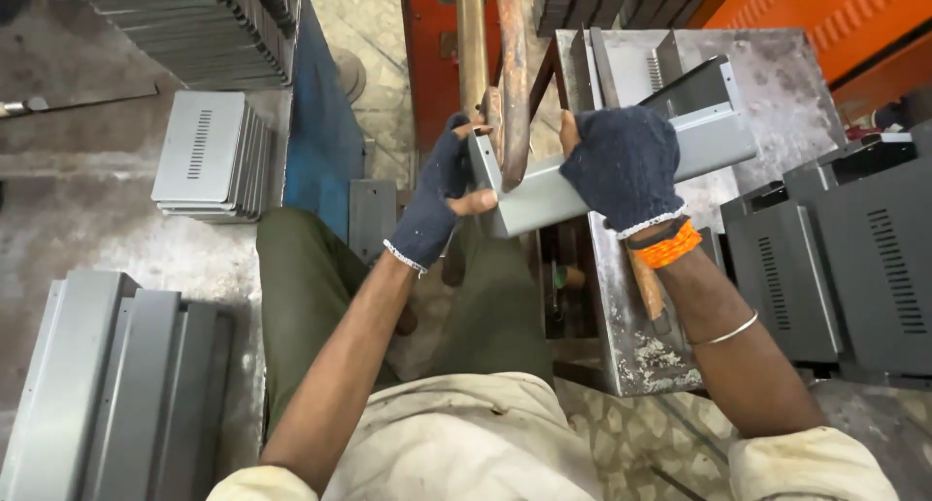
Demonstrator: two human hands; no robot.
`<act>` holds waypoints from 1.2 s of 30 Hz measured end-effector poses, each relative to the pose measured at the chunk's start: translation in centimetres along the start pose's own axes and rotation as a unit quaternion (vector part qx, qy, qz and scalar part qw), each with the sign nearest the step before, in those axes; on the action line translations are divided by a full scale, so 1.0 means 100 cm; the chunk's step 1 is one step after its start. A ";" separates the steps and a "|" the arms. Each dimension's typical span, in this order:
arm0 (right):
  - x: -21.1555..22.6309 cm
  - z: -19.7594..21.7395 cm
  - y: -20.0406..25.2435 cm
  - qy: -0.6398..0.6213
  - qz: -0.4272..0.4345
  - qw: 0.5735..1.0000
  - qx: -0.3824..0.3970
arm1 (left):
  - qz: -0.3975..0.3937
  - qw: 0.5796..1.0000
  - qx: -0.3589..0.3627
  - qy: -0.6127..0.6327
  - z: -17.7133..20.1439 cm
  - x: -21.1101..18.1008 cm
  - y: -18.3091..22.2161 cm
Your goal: Assembling metal panels and using a spot welder to join them into enclosures.
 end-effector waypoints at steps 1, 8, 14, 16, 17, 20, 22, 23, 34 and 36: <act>0.001 0.000 0.000 0.002 0.001 1.000 0.007 | -0.002 1.000 0.004 0.001 -0.002 -0.004 0.000; -0.005 0.000 0.005 -0.013 -0.001 1.000 0.011 | -0.013 1.000 0.011 -0.005 -0.003 -0.008 -0.002; 0.002 -0.003 0.003 0.008 0.011 1.000 0.019 | -0.013 1.000 0.009 -0.005 0.004 0.007 -0.003; 0.010 0.000 0.005 0.026 0.015 0.999 0.014 | -0.001 1.000 0.017 0.004 0.006 0.011 -0.003; 0.015 0.003 0.004 0.047 0.022 0.999 0.006 | 0.005 1.000 0.025 0.013 0.006 0.013 -0.004; 0.008 -0.004 0.004 0.030 -0.007 0.998 0.051 | 0.023 0.999 0.034 0.013 -0.002 -0.001 0.000; 0.003 -0.010 0.003 0.030 -0.018 0.998 0.060 | 0.031 0.999 0.028 0.018 -0.001 -0.003 0.000; 0.002 -0.015 0.005 0.029 -0.028 0.997 0.073 | 0.042 0.999 0.019 0.024 0.001 -0.004 0.004; -0.007 -0.016 -0.020 0.093 0.006 0.996 0.010 | 0.004 1.000 0.016 0.021 0.011 0.012 -0.028; -0.004 -0.021 -0.022 0.065 0.005 0.998 0.014 | 0.011 1.000 0.003 0.025 0.017 0.023 -0.030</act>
Point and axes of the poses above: each hand's wrist, its own y-axis away from the middle knuckle, its own z-axis out of the back of the hand, x = y × z, the point moved 7 cm from there along -y, towards the middle knuckle, and after that the axes turned 6 degrees about z, right-handed, at the moved point
